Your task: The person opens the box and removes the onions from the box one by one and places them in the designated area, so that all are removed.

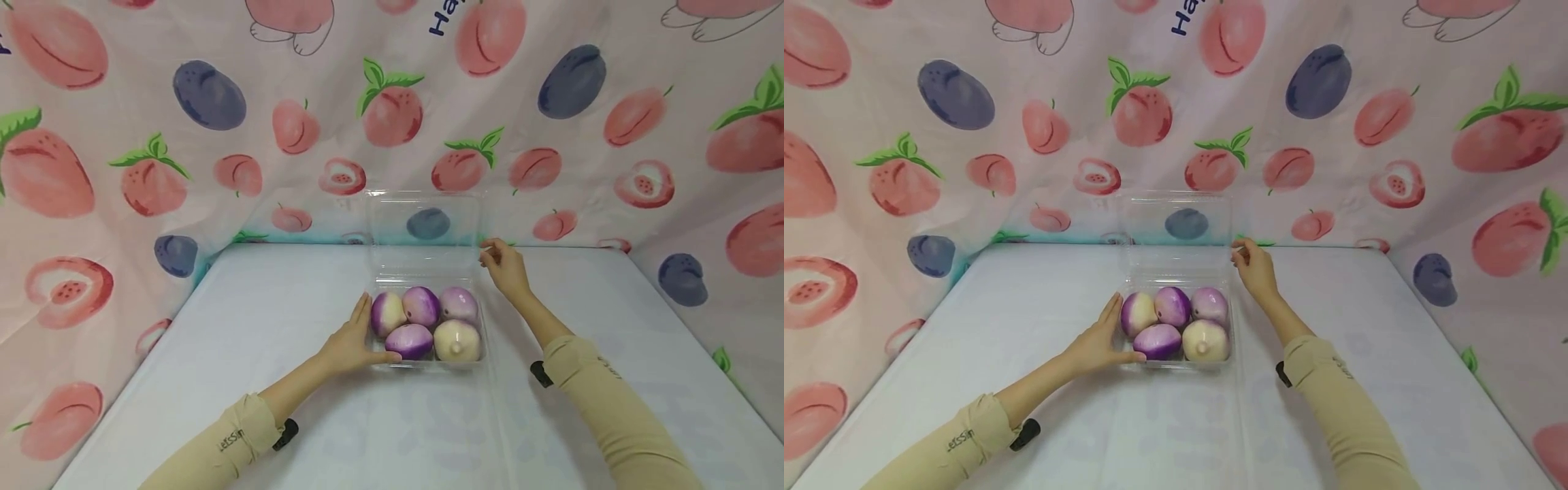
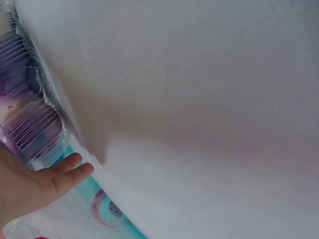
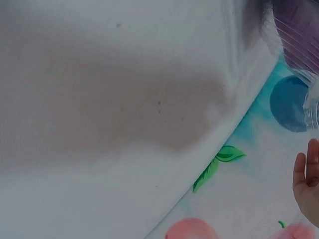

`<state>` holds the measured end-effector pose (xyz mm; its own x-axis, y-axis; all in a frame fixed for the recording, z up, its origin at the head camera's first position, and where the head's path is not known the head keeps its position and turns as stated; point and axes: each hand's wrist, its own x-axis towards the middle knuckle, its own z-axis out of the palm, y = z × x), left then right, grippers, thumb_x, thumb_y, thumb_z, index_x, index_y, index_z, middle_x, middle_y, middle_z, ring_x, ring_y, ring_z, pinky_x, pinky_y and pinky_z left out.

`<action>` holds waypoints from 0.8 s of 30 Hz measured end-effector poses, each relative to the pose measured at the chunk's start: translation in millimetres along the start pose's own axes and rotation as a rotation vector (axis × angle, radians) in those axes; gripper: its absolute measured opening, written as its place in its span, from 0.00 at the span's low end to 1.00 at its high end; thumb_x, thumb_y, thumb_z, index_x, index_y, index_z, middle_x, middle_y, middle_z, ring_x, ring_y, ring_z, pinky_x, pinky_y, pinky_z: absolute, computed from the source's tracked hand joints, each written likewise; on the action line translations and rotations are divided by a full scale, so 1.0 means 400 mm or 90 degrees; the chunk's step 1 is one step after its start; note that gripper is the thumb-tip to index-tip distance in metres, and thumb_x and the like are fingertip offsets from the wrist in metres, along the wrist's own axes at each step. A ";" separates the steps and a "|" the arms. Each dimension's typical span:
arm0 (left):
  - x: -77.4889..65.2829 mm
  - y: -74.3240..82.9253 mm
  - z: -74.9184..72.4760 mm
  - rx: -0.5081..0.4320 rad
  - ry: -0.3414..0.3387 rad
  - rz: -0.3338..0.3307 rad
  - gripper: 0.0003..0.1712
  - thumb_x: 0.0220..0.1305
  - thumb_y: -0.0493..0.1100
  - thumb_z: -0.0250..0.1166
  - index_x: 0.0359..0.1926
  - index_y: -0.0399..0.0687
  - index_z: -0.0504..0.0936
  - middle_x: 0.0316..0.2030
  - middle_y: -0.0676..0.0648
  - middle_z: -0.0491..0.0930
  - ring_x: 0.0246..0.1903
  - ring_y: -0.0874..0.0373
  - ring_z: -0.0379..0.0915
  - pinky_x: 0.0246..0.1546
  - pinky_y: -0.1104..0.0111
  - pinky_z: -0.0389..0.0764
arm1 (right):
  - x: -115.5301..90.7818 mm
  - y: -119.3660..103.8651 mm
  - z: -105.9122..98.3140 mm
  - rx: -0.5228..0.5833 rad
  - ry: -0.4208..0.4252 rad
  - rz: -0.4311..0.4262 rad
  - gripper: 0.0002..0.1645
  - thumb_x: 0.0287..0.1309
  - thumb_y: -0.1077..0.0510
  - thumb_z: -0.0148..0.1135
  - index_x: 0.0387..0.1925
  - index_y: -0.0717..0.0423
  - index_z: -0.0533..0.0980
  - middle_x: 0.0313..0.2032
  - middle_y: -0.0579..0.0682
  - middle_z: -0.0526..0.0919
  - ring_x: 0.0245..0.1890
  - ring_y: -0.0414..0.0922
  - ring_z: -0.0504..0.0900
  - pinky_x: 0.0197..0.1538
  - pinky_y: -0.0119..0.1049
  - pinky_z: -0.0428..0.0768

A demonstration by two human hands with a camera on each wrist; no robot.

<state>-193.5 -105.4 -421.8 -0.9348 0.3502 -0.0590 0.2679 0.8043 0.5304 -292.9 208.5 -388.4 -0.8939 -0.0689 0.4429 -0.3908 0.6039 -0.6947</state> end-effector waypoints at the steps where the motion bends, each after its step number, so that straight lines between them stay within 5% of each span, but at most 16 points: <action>1: -0.003 0.001 0.000 -0.001 0.003 -0.001 0.74 0.41 0.75 0.66 0.74 0.41 0.36 0.75 0.45 0.31 0.66 0.36 0.56 0.49 0.45 0.77 | 0.000 0.001 0.002 -0.001 -0.009 0.007 0.15 0.62 0.69 0.54 0.49 0.72 0.71 0.35 0.68 0.81 0.34 0.60 0.82 0.34 0.22 0.75; 10: -0.013 0.005 0.009 -0.009 0.011 -0.003 0.75 0.39 0.77 0.66 0.74 0.43 0.36 0.75 0.47 0.32 0.69 0.39 0.53 0.53 0.45 0.74 | 0.009 0.011 0.016 -0.059 -0.076 0.077 0.33 0.51 0.71 0.51 0.61 0.77 0.62 0.33 0.63 0.76 0.33 0.53 0.79 0.31 0.26 0.72; 24: -0.011 0.007 0.008 -0.003 0.013 -0.011 0.74 0.40 0.77 0.65 0.74 0.46 0.35 0.75 0.48 0.33 0.69 0.39 0.51 0.58 0.44 0.70 | 0.020 0.026 0.027 -0.080 -0.099 0.079 0.31 0.55 0.68 0.53 0.60 0.80 0.62 0.36 0.68 0.79 0.36 0.60 0.80 0.34 0.39 0.80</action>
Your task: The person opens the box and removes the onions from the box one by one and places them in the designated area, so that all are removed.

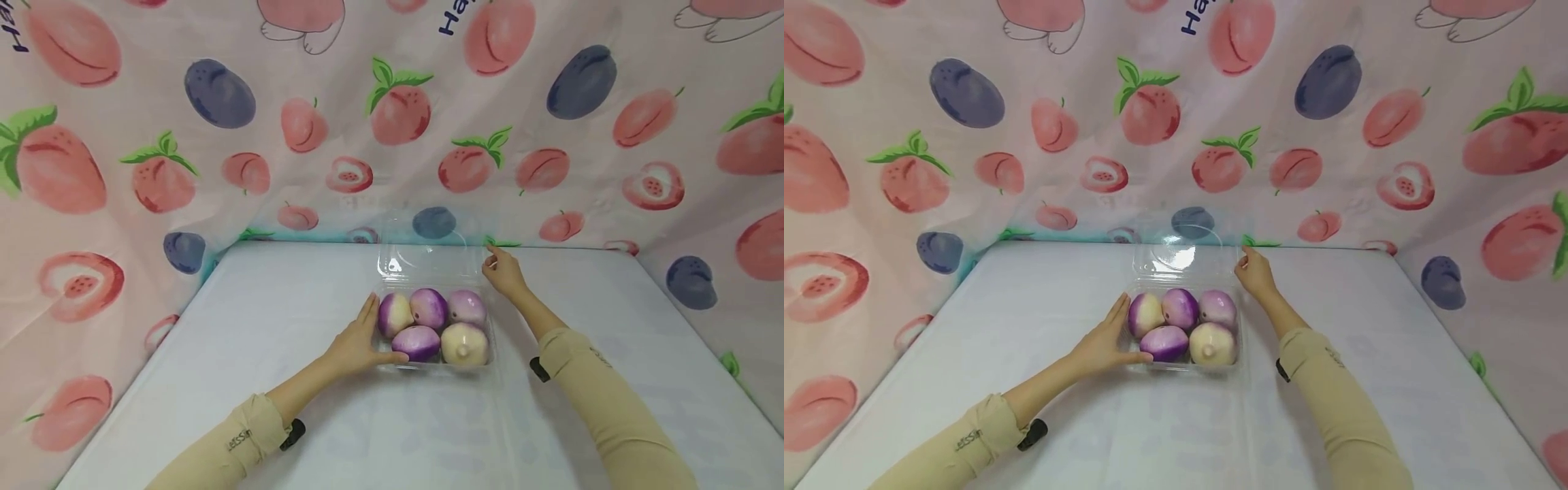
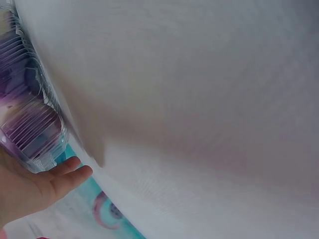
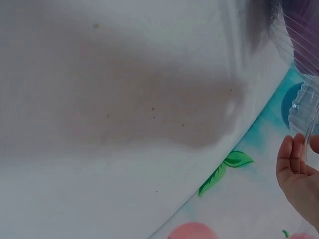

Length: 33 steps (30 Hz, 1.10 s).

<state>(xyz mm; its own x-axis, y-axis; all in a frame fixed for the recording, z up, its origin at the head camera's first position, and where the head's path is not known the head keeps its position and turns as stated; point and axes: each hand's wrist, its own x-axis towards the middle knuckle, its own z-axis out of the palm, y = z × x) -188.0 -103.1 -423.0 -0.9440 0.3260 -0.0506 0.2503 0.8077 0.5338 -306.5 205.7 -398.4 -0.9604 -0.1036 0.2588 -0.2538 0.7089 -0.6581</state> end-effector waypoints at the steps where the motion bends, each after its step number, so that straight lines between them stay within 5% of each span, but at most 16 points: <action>1: 0.003 0.000 0.001 -0.001 -0.003 -0.001 0.74 0.40 0.77 0.65 0.74 0.46 0.35 0.75 0.48 0.32 0.70 0.39 0.50 0.58 0.44 0.69 | 0.006 0.013 0.002 0.003 -0.002 -0.001 0.32 0.55 0.67 0.53 0.60 0.80 0.62 0.36 0.68 0.80 0.37 0.61 0.80 0.35 0.41 0.80; 3: 0.007 0.000 0.001 -0.002 -0.007 -0.001 0.74 0.40 0.78 0.64 0.74 0.46 0.35 0.75 0.48 0.32 0.69 0.39 0.51 0.58 0.44 0.69 | 0.029 0.059 0.016 0.017 -0.010 -0.003 0.32 0.55 0.64 0.53 0.60 0.78 0.63 0.36 0.66 0.81 0.37 0.60 0.81 0.36 0.44 0.81; 9: 0.010 0.001 -0.002 0.002 -0.001 -0.001 0.74 0.39 0.78 0.64 0.74 0.45 0.36 0.75 0.47 0.32 0.69 0.38 0.53 0.57 0.44 0.70 | 0.141 0.301 0.121 0.049 -0.012 -0.016 0.32 0.53 0.60 0.49 0.58 0.78 0.66 0.27 0.49 0.81 0.21 0.39 0.81 0.22 0.29 0.77; 13: 0.010 0.001 0.002 -0.002 -0.005 -0.003 0.74 0.40 0.77 0.65 0.74 0.45 0.36 0.75 0.48 0.32 0.69 0.38 0.52 0.57 0.44 0.70 | 0.154 0.373 0.155 0.101 -0.069 0.022 0.31 0.56 0.59 0.49 0.60 0.72 0.65 0.31 0.53 0.83 0.21 0.41 0.82 0.23 0.30 0.78; 17: 0.008 0.001 0.008 -0.014 -0.003 -0.002 0.73 0.41 0.76 0.65 0.74 0.44 0.36 0.75 0.47 0.32 0.68 0.37 0.52 0.57 0.43 0.70 | 0.135 0.359 0.153 0.164 -0.100 0.040 0.30 0.59 0.58 0.52 0.62 0.68 0.65 0.34 0.57 0.83 0.23 0.44 0.81 0.26 0.31 0.79; 23: 0.003 0.004 0.011 -0.028 -0.012 -0.006 0.73 0.42 0.76 0.65 0.74 0.43 0.35 0.75 0.47 0.31 0.69 0.38 0.51 0.57 0.43 0.70 | 0.124 0.344 0.145 0.151 -0.114 0.030 0.30 0.63 0.53 0.55 0.63 0.64 0.66 0.37 0.60 0.83 0.25 0.45 0.82 0.29 0.34 0.80; 28: 0.005 0.011 0.000 -0.024 -0.019 -0.005 0.74 0.41 0.74 0.67 0.74 0.44 0.34 0.75 0.48 0.30 0.69 0.37 0.51 0.57 0.43 0.70 | 0.108 0.300 0.120 0.080 -0.065 0.025 0.27 0.64 0.50 0.56 0.59 0.62 0.70 0.43 0.63 0.83 0.34 0.51 0.84 0.35 0.39 0.82; 33: 0.003 0.007 -0.006 -0.015 -0.021 -0.008 0.76 0.38 0.72 0.70 0.74 0.43 0.34 0.75 0.46 0.30 0.67 0.36 0.55 0.53 0.45 0.74 | 0.049 0.183 0.085 0.059 -0.004 -0.034 0.22 0.63 0.54 0.57 0.52 0.67 0.74 0.46 0.67 0.81 0.44 0.59 0.82 0.47 0.46 0.81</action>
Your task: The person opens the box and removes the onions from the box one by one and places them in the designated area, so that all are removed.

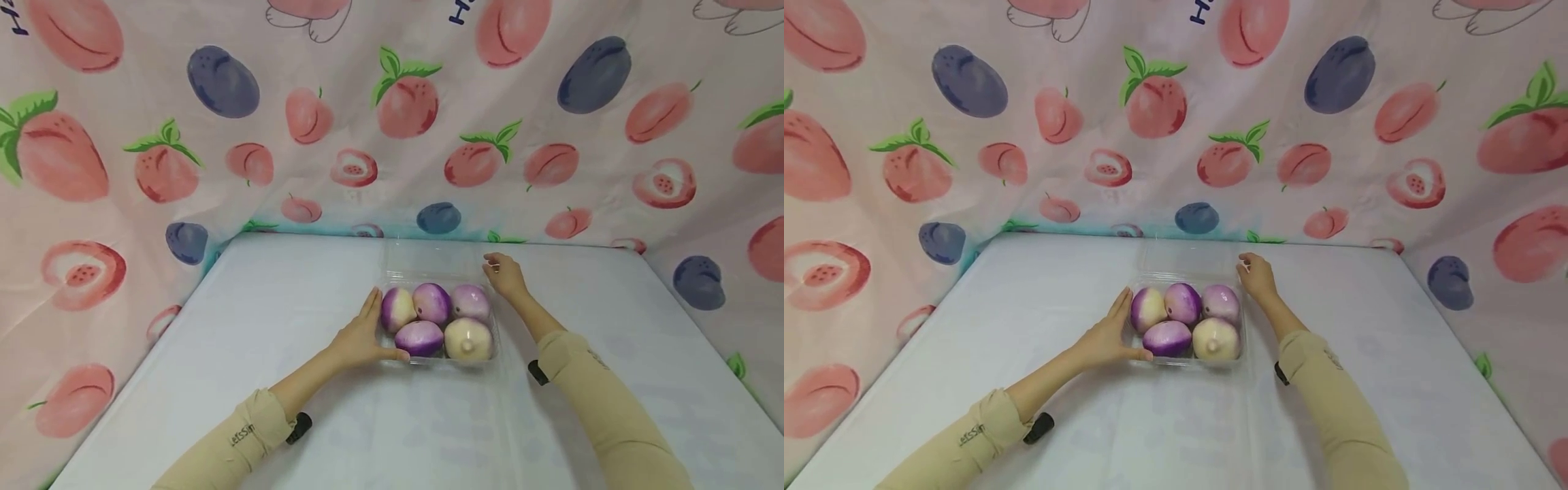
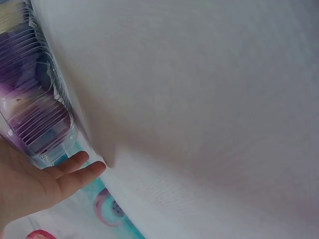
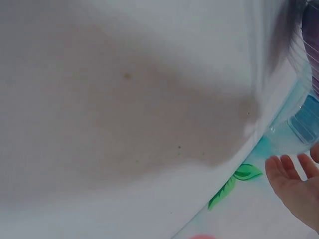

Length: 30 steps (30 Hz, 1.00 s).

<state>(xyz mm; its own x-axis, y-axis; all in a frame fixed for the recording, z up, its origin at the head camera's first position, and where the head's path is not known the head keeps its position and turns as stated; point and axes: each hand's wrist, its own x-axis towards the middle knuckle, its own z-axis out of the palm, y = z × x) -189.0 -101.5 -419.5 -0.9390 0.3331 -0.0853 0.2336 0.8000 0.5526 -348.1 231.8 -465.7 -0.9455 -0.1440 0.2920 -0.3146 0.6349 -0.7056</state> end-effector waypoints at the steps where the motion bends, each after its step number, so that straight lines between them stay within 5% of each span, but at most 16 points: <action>1: 0.000 0.000 0.000 -0.004 -0.003 0.000 0.76 0.38 0.72 0.71 0.74 0.42 0.34 0.75 0.46 0.30 0.68 0.36 0.54 0.54 0.44 0.73 | -0.021 -0.054 -0.011 -0.014 -0.002 0.014 0.22 0.64 0.57 0.56 0.52 0.69 0.73 0.48 0.70 0.78 0.47 0.63 0.80 0.51 0.51 0.79; 6: -0.001 -0.002 0.008 -0.031 -0.005 -0.002 0.76 0.37 0.73 0.70 0.74 0.43 0.35 0.75 0.47 0.29 0.68 0.35 0.51 0.58 0.41 0.68 | -0.074 -0.170 -0.035 -0.063 -0.011 0.000 0.18 0.64 0.67 0.52 0.52 0.76 0.71 0.53 0.74 0.73 0.54 0.69 0.72 0.56 0.57 0.74; 30: 0.001 0.001 -0.002 -0.060 -0.029 0.005 0.77 0.39 0.73 0.69 0.74 0.43 0.31 0.74 0.46 0.25 0.70 0.37 0.45 0.63 0.42 0.63 | -0.142 -0.270 -0.067 0.007 -0.019 -0.131 0.16 0.60 0.71 0.55 0.49 0.72 0.74 0.49 0.68 0.78 0.50 0.62 0.77 0.52 0.53 0.78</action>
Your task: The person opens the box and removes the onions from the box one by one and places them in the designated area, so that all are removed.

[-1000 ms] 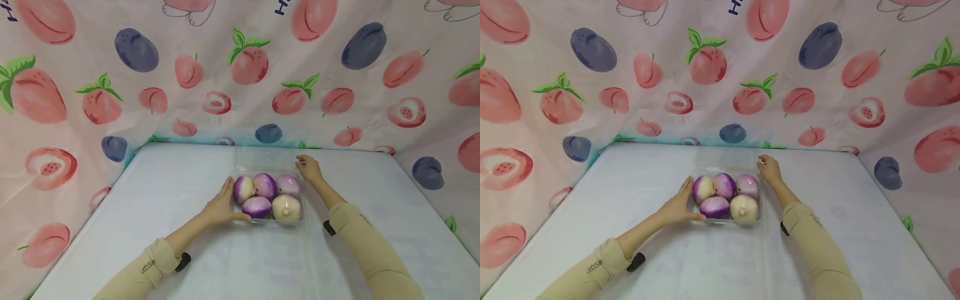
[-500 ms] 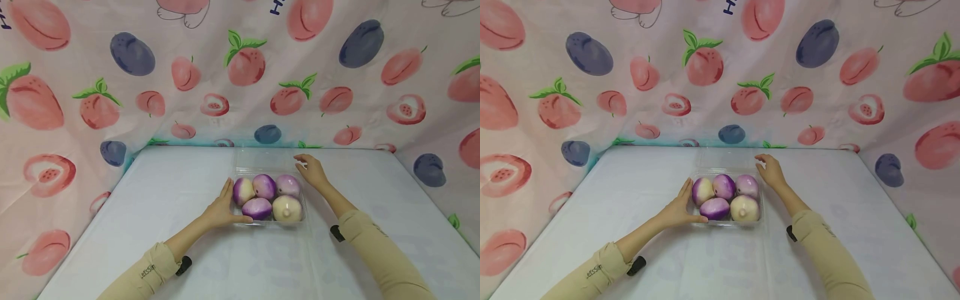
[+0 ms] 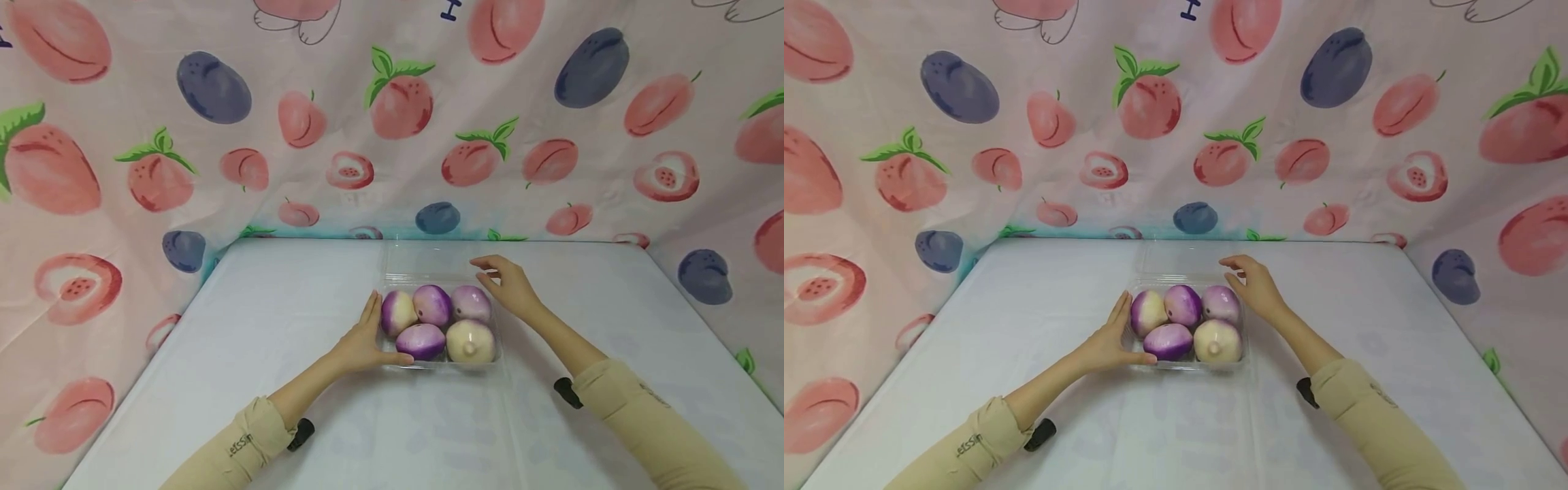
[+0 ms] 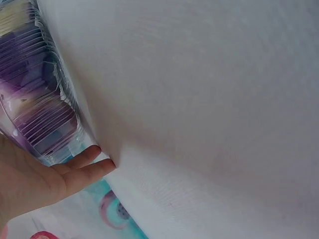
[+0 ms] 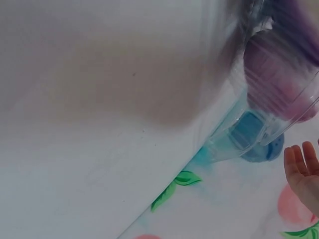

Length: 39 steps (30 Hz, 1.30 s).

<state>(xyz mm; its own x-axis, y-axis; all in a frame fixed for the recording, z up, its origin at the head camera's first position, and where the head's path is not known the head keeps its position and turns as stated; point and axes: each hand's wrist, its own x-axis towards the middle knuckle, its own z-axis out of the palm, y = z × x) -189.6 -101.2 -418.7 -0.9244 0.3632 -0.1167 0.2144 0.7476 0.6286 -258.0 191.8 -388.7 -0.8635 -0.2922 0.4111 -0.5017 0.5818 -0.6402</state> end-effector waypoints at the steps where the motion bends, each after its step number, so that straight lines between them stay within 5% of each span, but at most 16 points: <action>1: 0.000 0.000 0.000 -0.002 -0.001 0.001 0.77 0.39 0.73 0.69 0.74 0.43 0.31 0.74 0.46 0.25 0.71 0.37 0.44 0.63 0.42 0.63 | -0.004 -0.005 0.000 0.008 -0.003 -0.005 0.15 0.59 0.72 0.55 0.49 0.72 0.74 0.49 0.67 0.79 0.50 0.61 0.77 0.52 0.53 0.78; 22: 0.002 -0.001 -0.004 -0.029 -0.011 0.009 0.76 0.41 0.72 0.69 0.73 0.42 0.31 0.74 0.44 0.25 0.71 0.38 0.42 0.67 0.46 0.59 | -0.085 -0.122 0.033 0.116 -0.133 -0.103 0.14 0.58 0.70 0.58 0.46 0.71 0.75 0.45 0.65 0.81 0.45 0.60 0.79 0.48 0.47 0.82; 29: 0.002 -0.002 -0.003 -0.031 -0.013 0.011 0.76 0.41 0.71 0.70 0.73 0.42 0.31 0.74 0.44 0.25 0.71 0.38 0.41 0.67 0.46 0.59 | -0.092 -0.132 0.040 0.109 -0.172 -0.148 0.17 0.52 0.71 0.63 0.46 0.73 0.75 0.41 0.65 0.79 0.43 0.55 0.78 0.48 0.53 0.80; 39: 0.000 -0.001 -0.004 -0.030 -0.009 0.010 0.76 0.41 0.72 0.69 0.73 0.41 0.31 0.74 0.43 0.25 0.71 0.37 0.42 0.66 0.46 0.60 | -0.083 -0.127 0.056 0.107 -0.212 -0.243 0.23 0.44 0.71 0.69 0.45 0.72 0.74 0.42 0.64 0.81 0.44 0.52 0.80 0.47 0.46 0.82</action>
<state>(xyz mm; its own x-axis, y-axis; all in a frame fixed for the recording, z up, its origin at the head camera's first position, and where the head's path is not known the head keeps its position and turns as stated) -190.2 -102.4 -417.9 -0.9162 0.3832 -0.1172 0.2139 0.7149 0.6657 -205.0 154.9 -384.1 -0.5736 -0.7009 0.4240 -0.7614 0.2652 -0.5916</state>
